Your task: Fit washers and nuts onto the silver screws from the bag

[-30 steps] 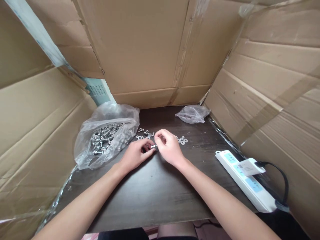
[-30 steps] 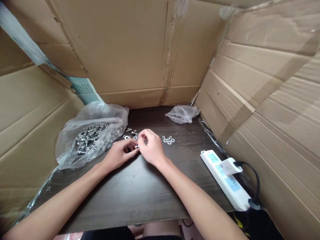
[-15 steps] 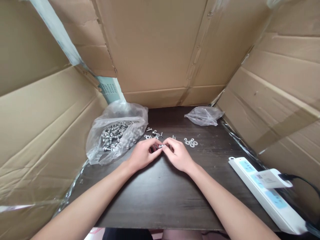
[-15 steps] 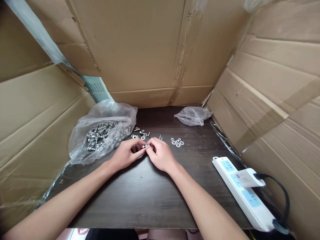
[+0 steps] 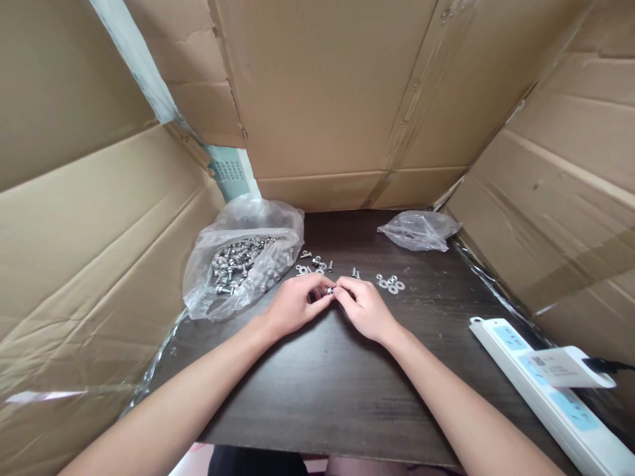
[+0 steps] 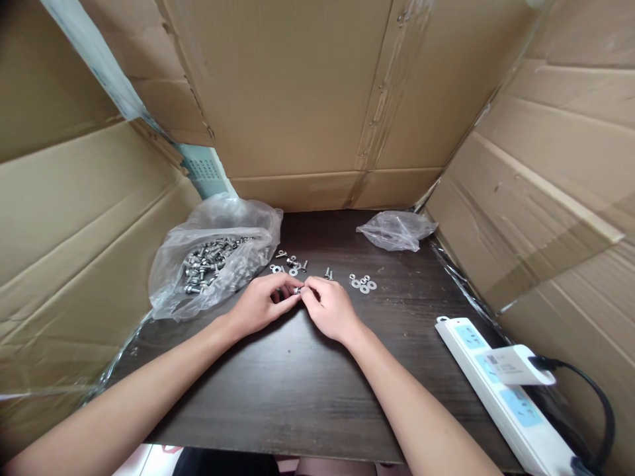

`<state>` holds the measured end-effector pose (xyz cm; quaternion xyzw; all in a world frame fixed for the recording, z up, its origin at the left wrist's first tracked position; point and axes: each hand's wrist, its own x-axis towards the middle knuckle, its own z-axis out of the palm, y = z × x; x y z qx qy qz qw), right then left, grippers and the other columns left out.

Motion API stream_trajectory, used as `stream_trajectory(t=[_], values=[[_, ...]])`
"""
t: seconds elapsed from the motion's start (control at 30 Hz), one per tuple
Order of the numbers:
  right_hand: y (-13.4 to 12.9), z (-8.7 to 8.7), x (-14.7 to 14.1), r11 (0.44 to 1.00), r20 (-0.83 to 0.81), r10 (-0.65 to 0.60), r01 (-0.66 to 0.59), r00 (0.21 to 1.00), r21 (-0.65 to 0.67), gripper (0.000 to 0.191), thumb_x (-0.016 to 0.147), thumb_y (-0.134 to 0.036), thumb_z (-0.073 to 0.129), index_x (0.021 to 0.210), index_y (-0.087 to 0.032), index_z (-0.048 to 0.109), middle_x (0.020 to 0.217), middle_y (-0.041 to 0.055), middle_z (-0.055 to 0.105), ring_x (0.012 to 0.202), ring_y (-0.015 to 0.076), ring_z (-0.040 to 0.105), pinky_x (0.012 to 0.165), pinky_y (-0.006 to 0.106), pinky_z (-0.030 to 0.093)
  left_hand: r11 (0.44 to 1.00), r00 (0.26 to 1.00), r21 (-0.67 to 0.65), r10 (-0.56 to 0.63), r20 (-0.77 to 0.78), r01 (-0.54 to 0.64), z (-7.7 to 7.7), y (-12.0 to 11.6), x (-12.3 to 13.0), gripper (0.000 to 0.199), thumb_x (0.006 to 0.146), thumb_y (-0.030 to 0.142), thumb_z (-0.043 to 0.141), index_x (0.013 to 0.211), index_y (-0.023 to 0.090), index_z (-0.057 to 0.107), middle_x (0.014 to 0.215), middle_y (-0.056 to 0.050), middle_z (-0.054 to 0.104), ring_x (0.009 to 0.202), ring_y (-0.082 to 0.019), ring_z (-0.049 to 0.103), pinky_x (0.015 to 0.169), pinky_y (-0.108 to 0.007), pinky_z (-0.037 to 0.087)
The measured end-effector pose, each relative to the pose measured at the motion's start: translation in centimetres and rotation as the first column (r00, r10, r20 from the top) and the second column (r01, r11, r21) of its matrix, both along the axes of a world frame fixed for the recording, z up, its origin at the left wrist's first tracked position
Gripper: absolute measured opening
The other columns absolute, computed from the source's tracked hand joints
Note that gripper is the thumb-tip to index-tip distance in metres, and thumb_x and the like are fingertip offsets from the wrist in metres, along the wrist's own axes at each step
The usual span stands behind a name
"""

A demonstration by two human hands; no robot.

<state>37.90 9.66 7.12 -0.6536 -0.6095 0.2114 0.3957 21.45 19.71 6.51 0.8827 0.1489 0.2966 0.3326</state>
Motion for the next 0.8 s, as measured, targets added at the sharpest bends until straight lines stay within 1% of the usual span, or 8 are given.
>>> stream_trajectory(t=[0.07,0.17,0.27,0.4,0.5,0.7,0.8], values=[[-0.04,0.11,-0.02,1.000,-0.037,0.000,0.000,0.999,0.004,0.030,0.096,-0.031,0.047,0.069,-0.019,0.052,0.068,0.0008,0.056,0.066,0.0152,0.050,0.065,0.029,0.034,1.000,1.000,0.003,0.005,0.011,-0.005,-0.01,0.02,0.00,0.012,0.095,0.024,0.066,0.105,0.018,0.070,0.086,0.000,0.071,0.072,-0.011,0.064,0.064,-0.021,0.050],[-0.09,0.24,-0.09,1.000,-0.089,0.002,-0.001,0.996,0.004,0.024,0.096,-0.033,0.048,0.080,-0.019,0.061,0.076,0.0020,0.063,0.071,0.0165,0.055,0.068,0.029,0.039,1.000,1.000,-0.005,0.017,0.017,-0.016,0.02,0.02,0.00,0.012,0.096,0.024,0.066,0.105,0.018,0.070,0.089,0.000,0.072,0.072,-0.011,0.065,0.064,-0.021,0.050],[-0.08,0.15,-0.11,1.000,-0.079,-0.001,0.001,0.997,-0.001,0.021,0.095,-0.032,0.048,0.086,-0.019,0.062,0.080,0.0020,0.065,0.074,0.0171,0.057,0.071,0.029,0.041,1.000,1.000,-0.001,0.010,0.021,-0.010,0.04,0.01,0.00,0.012,0.095,0.025,0.067,0.106,0.020,0.071,0.091,0.001,0.073,0.073,-0.010,0.066,0.065,-0.020,0.050],[0.02,-0.13,-0.09,1.000,-0.037,-0.029,0.029,0.999,0.007,0.022,0.096,-0.032,0.046,0.081,-0.020,0.058,0.079,0.0018,0.064,0.074,0.0170,0.057,0.072,0.030,0.039,1.000,1.000,0.004,0.020,-0.005,-0.020,0.08,-0.02,0.00,0.012,0.095,0.025,0.067,0.106,0.021,0.070,0.093,0.002,0.073,0.074,-0.009,0.066,0.067,-0.020,0.051],[0.08,-0.19,-0.12,0.999,-0.019,-0.038,0.038,0.999,0.007,0.028,0.098,-0.034,0.043,0.077,-0.020,0.054,0.077,0.0018,0.063,0.074,0.0169,0.056,0.072,0.029,0.038,0.999,0.999,0.017,0.041,-0.018,-0.041,0.05,0.01,0.02,0.011,0.093,0.025,0.068,0.102,0.020,0.069,0.094,0.001,0.073,0.072,-0.009,0.066,0.067,-0.021,0.051],[0.11,-0.12,-0.18,0.998,0.025,-0.042,0.043,0.999,-0.043,0.039,0.101,-0.038,0.038,0.067,-0.020,0.042,0.066,0.0006,0.054,0.064,0.0151,0.047,0.064,0.030,0.031,0.999,0.999,0.025,0.035,-0.018,-0.035,-0.08,0.02,-0.04,0.009,0.091,0.025,0.068,0.098,0.018,0.069,0.087,0.001,0.070,0.068,-0.010,0.064,0.063,-0.021,0.049],[0.05,0.02,-0.10,0.998,0.006,-0.037,0.037,0.999,-0.053,0.038,0.101,-0.039,0.038,0.069,-0.020,0.044,0.068,0.0009,0.056,0.065,0.0154,0.049,0.065,0.030,0.032,0.999,0.999,0.033,0.036,-0.015,-0.036,0.02,0.05,-0.04,0.009,0.091,0.024,0.068,0.097,0.018,0.070,0.084,0.001,0.070,0.067,-0.009,0.063,0.062,-0.021,0.048]])
